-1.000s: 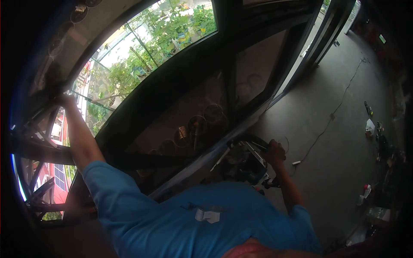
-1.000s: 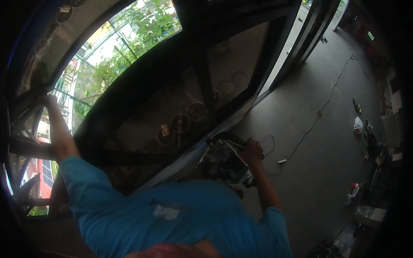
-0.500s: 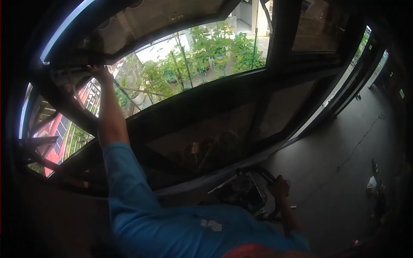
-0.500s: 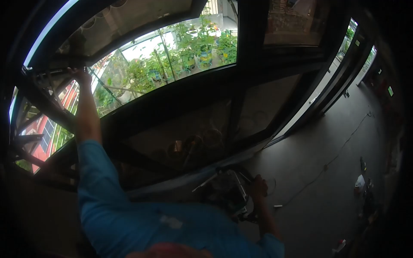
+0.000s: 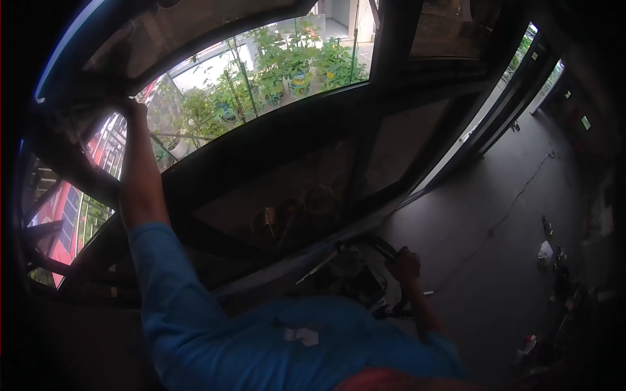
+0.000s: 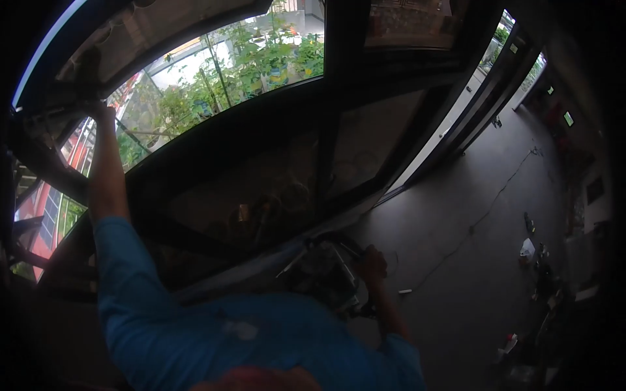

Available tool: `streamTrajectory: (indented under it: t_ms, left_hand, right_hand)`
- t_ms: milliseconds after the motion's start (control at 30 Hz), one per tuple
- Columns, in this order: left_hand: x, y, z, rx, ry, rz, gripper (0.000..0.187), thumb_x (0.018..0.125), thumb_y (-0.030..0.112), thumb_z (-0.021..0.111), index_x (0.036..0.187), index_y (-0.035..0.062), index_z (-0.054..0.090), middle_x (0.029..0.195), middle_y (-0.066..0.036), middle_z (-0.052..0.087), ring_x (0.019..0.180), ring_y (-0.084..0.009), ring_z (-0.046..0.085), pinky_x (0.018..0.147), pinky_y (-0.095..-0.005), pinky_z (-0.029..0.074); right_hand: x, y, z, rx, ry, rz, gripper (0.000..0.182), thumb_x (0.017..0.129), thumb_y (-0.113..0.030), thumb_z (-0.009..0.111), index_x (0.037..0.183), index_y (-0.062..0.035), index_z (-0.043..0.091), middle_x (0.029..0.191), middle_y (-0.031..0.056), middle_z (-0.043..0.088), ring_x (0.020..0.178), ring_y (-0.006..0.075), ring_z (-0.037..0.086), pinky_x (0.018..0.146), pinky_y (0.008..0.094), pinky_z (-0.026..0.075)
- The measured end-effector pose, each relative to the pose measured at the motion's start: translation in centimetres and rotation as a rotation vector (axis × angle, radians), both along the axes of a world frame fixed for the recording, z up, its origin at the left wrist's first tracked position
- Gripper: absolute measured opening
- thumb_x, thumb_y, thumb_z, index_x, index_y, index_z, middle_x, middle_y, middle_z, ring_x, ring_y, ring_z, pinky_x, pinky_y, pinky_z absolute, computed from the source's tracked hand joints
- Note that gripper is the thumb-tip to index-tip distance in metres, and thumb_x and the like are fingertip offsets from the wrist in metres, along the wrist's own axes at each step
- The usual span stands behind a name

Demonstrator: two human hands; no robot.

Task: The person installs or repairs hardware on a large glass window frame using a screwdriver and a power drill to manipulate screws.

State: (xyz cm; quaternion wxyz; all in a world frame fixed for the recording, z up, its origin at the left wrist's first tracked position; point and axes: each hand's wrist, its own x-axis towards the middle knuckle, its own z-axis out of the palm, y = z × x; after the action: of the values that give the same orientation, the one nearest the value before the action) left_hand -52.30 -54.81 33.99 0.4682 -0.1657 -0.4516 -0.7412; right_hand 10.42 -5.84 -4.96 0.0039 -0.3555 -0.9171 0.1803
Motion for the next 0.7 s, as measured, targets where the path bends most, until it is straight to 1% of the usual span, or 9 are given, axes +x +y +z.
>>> streamTrajectory:
  t_ms: [167,233,367,433,567,633,667,700]
  left_hand:
    - [-0.7,-1.5,-0.6,-0.062,-0.12,0.02,0.045,0.102,0.036,0.037,0.138,0.0093,0.037,0.13,-0.008,0.049,0.114,-0.0192,0.049,0.1,-0.0364,0.039]
    - [-1.0,-1.8,-0.7,-0.06,-0.153,0.012,0.046,0.102,0.036,0.037,0.139,0.0093,0.036,0.131,-0.009,0.048,0.115,-0.0198,0.049,0.101,-0.0372,0.039]
    - [-1.6,-2.6,-0.9,-0.077,-0.201,0.013,0.046,0.102,0.036,0.037,0.14,0.0093,0.033,0.134,-0.01,0.046,0.116,-0.021,0.049,0.102,-0.0388,0.039]
    - [-1.1,-2.9,-0.9,-0.078,-0.228,0.006,0.047,0.102,0.036,0.037,0.141,0.0092,0.031,0.135,-0.011,0.045,0.117,-0.0217,0.049,0.102,-0.0396,0.039]
    - [0.7,-3.2,-0.8,-0.081,-0.289,-0.035,0.048,0.102,0.035,0.036,0.142,0.0092,0.029,0.138,-0.013,0.043,0.118,-0.0229,0.049,0.103,-0.0412,0.039]
    - [-2.0,-4.7,-1.5,-0.147,-0.27,0.043,0.043,0.101,0.028,0.038,0.138,0.0072,0.032,0.13,-0.012,0.048,0.119,-0.0211,0.049,0.1,-0.0401,0.041]
    - [-3.7,-5.6,-2.2,-0.215,-0.266,0.128,0.038,0.099,0.021,0.039,0.134,0.0052,0.036,0.122,-0.01,0.053,0.119,-0.0193,0.049,0.097,-0.039,0.044]
    - [-4.9,-6.7,-2.6,-0.229,-0.304,0.106,0.039,0.1,0.023,0.037,0.133,0.0036,0.038,0.126,-0.011,0.051,0.122,-0.0195,0.047,0.099,-0.0403,0.041]
  right_hand:
    - [0.6,0.3,-1.5,0.007,0.035,-0.075,0.048,0.066,-0.042,0.076,0.091,-0.0067,0.057,0.088,0.0147,0.063,0.087,0.0367,0.061,0.076,0.0478,0.051]
    - [0.4,0.6,-2.0,0.049,0.066,0.048,0.049,0.065,-0.043,0.076,0.091,-0.0062,0.057,0.088,0.0148,0.063,0.088,0.0356,0.062,0.076,0.0473,0.051]
    - [0.4,0.4,-2.1,0.059,0.073,0.048,0.05,0.065,-0.043,0.077,0.091,-0.0059,0.056,0.088,0.0147,0.063,0.088,0.0346,0.062,0.076,0.0471,0.051]
    - [0.2,0.3,-1.6,0.046,0.066,0.027,0.051,0.064,-0.042,0.077,0.091,-0.0058,0.056,0.088,0.0144,0.063,0.087,0.0345,0.062,0.076,0.0469,0.051]
    - [0.3,0.2,-2.3,0.067,0.109,0.016,0.051,0.063,-0.041,0.077,0.091,-0.006,0.055,0.088,0.0142,0.063,0.087,0.0345,0.062,0.076,0.0472,0.051]
    - [0.4,0.2,-2.1,0.07,0.091,0.034,0.051,0.062,-0.041,0.077,0.092,-0.0063,0.054,0.088,0.0142,0.062,0.087,0.0347,0.061,0.075,0.0474,0.051]
    - [0.3,0.2,-2.2,0.078,0.103,0.033,0.051,0.062,-0.041,0.077,0.092,-0.0063,0.054,0.088,0.0142,0.062,0.087,0.0347,0.061,0.075,0.0474,0.051]
    - [0.3,0.3,-2.3,0.081,0.097,0.037,0.052,0.062,-0.042,0.077,0.092,-0.0063,0.054,0.088,0.0141,0.062,0.087,0.0348,0.061,0.075,0.0476,0.051]
